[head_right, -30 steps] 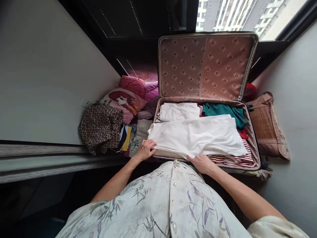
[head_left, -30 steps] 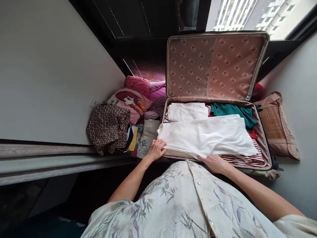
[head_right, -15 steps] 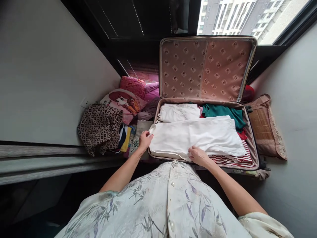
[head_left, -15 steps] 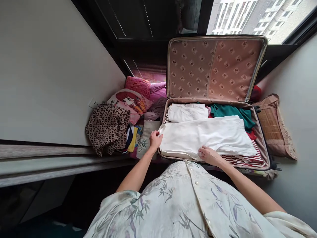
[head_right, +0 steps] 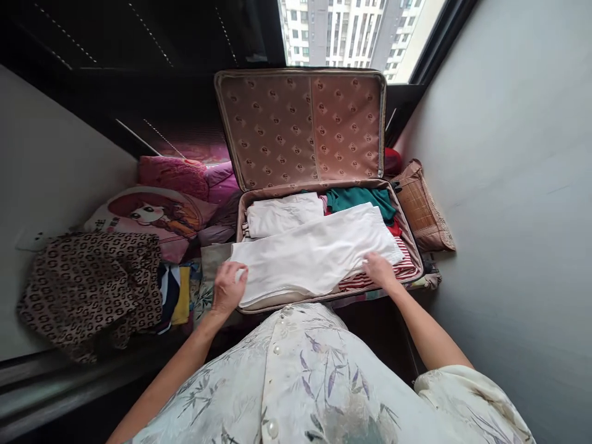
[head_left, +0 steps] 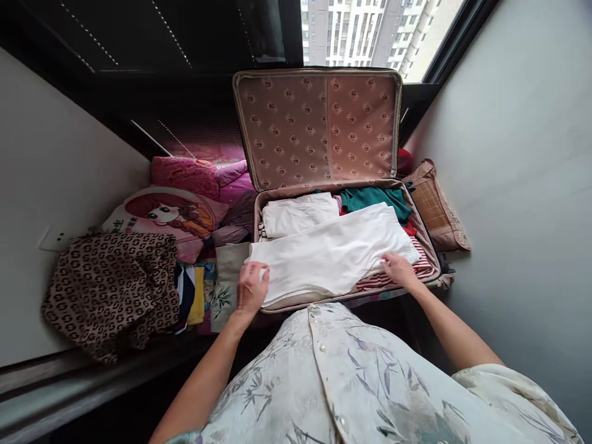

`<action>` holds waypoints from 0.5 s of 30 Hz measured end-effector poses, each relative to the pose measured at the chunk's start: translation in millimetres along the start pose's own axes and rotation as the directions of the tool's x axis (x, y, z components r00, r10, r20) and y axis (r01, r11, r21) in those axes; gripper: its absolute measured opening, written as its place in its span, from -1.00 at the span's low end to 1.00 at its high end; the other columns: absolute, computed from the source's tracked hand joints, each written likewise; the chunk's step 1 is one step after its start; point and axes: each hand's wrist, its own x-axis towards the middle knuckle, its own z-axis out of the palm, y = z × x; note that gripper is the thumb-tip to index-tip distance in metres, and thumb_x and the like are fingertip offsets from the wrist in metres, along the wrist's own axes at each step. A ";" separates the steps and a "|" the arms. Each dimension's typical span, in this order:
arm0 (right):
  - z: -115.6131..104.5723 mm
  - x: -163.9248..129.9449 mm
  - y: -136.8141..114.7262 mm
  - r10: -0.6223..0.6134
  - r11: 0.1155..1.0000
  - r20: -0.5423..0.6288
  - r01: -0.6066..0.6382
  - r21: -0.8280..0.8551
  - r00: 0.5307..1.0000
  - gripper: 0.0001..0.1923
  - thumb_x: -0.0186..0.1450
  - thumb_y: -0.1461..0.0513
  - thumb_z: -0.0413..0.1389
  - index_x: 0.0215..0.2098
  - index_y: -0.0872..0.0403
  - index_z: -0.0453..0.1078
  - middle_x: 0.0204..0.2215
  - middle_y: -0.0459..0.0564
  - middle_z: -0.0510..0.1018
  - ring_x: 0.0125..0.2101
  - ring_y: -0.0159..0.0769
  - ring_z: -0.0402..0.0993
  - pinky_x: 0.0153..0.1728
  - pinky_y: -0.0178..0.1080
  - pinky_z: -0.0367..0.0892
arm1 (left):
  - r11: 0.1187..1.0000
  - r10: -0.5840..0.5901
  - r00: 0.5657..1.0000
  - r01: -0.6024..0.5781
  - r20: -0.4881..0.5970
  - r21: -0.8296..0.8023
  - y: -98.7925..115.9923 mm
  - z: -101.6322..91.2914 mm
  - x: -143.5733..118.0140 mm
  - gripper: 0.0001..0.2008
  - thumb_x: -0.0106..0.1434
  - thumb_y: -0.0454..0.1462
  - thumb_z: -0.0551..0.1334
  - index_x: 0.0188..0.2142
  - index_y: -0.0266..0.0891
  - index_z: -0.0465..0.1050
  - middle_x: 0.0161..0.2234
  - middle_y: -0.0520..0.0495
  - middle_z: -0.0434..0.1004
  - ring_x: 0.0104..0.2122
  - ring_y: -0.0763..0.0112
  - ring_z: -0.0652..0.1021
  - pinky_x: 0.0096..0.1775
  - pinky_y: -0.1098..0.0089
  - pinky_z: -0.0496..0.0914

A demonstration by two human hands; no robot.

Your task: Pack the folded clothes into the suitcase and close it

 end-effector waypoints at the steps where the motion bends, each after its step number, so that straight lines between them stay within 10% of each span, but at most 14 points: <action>1: -3.4 2.9 15.3 0.112 0.993 -0.052 -0.113 -0.031 0.992 -0.71 0.46 0.20 -0.06 -0.05 0.09 0.48 -0.17 0.13 0.55 -0.22 -0.22 0.47 -0.17 -0.25 0.31 | 0.997 0.068 0.994 -0.065 0.089 -0.031 11.3 7.2 -4.4 -0.94 0.36 -0.26 0.20 -0.21 -0.14 0.44 -0.17 -0.16 0.48 -0.08 0.09 0.51 0.04 0.11 0.43; 5: -4.6 7.3 65.6 0.412 0.896 -0.145 -0.429 -0.112 0.899 -0.69 0.42 0.15 0.03 0.00 0.15 0.45 -0.22 0.20 0.53 -0.27 -0.17 0.47 -0.15 -0.15 0.34 | 0.947 0.320 0.864 -0.277 0.390 -0.162 55.7 44.3 -17.6 -0.90 0.32 -0.24 0.31 -0.17 -0.14 0.50 -0.15 -0.14 0.49 -0.09 0.18 0.51 -0.02 0.22 0.45; 11: 7.7 4.6 93.7 0.417 0.907 -0.093 -0.407 0.112 0.904 -0.75 0.38 0.18 0.00 -0.16 0.14 0.46 -0.29 0.14 0.56 -0.29 -0.22 0.47 -0.20 -0.22 0.30 | 0.858 0.469 0.645 -0.494 0.604 -0.138 96.2 88.2 -12.8 -0.80 0.18 -0.28 0.43 -0.19 -0.15 0.54 -0.11 -0.14 0.50 -0.11 0.17 0.49 -0.09 0.24 0.43; 15: 3.2 6.2 103.1 0.419 0.903 -0.116 -0.401 0.155 0.900 -0.77 0.38 0.23 -0.05 -0.17 0.14 0.42 -0.24 0.14 0.55 -0.21 -0.20 0.45 -0.14 -0.22 0.30 | 0.842 0.497 0.631 -0.516 0.596 -0.156 106.7 99.0 -3.9 -0.89 0.31 -0.36 0.25 -0.35 -0.18 0.52 -0.18 -0.15 0.49 -0.15 0.23 0.49 -0.09 0.26 0.42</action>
